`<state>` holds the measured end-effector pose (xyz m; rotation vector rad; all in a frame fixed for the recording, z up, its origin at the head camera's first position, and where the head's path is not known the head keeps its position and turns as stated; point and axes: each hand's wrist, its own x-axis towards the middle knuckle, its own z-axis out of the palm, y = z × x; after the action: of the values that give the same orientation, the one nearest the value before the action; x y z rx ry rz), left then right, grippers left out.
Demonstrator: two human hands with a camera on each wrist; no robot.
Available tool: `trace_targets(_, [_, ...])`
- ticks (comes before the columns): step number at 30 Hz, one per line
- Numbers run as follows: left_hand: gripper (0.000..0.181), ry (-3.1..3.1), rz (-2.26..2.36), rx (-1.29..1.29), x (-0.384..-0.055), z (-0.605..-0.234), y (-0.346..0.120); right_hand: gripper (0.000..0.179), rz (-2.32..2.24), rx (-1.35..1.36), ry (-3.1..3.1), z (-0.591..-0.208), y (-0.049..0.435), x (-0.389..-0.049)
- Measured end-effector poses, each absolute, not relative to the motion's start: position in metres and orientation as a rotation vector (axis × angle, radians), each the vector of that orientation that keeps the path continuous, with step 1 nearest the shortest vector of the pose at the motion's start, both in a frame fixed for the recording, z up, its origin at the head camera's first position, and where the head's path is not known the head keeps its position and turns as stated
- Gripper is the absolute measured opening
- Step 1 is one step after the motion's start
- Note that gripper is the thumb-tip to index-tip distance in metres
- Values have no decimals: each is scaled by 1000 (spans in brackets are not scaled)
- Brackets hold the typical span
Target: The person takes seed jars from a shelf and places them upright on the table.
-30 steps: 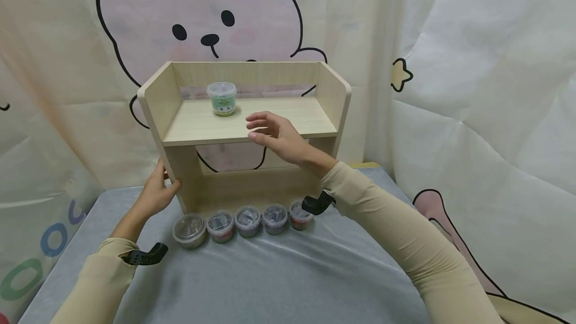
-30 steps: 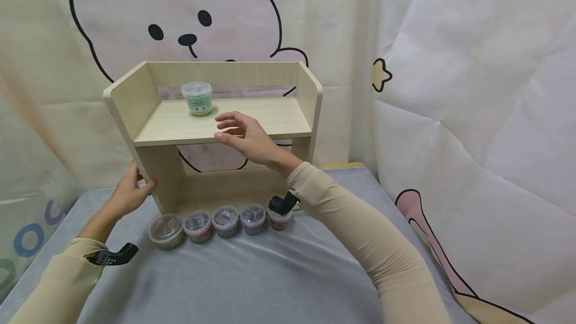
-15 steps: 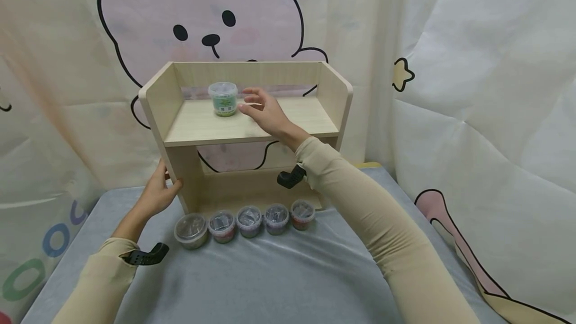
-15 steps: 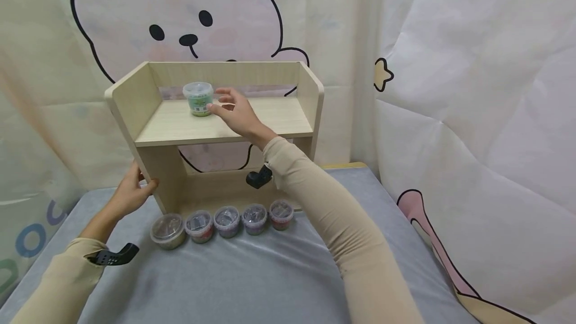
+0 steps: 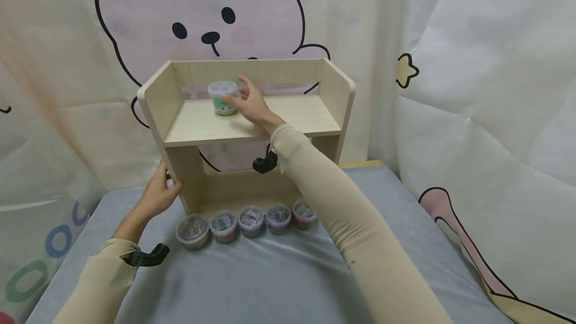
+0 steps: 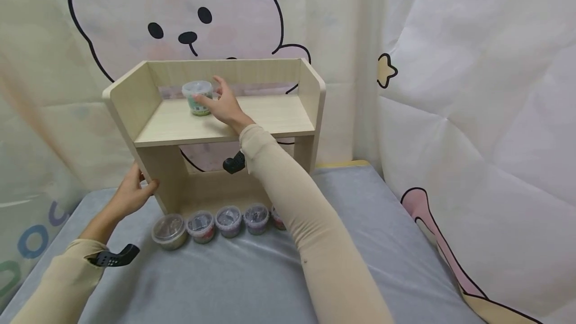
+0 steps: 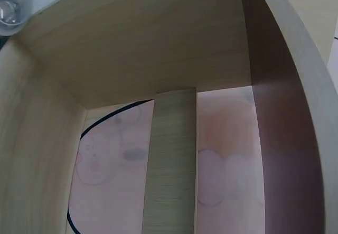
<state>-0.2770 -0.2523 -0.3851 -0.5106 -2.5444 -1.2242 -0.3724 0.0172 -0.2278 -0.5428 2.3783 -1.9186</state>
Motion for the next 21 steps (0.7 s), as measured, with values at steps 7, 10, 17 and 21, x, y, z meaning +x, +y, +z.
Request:
trace_targets(7, [81,-2557,-1222,-498,-280,-386,-251,85,-1866,-499,2368,-225,17,-374])
trace_targets(10, [82,-2556,-1217,-504,-279,-386,-252,85,-1832,-496,2385,-225,15,-374])
trace_targets(17, [82,-2566,-1216,-498,-278,-385,-252,84,-1777,-491,2431,-224,11,-374])
trace_targets(21, [82,-2574,-1207,-476,-278,-384,-251,82,-1770,-474,2440,-224,10,-374])
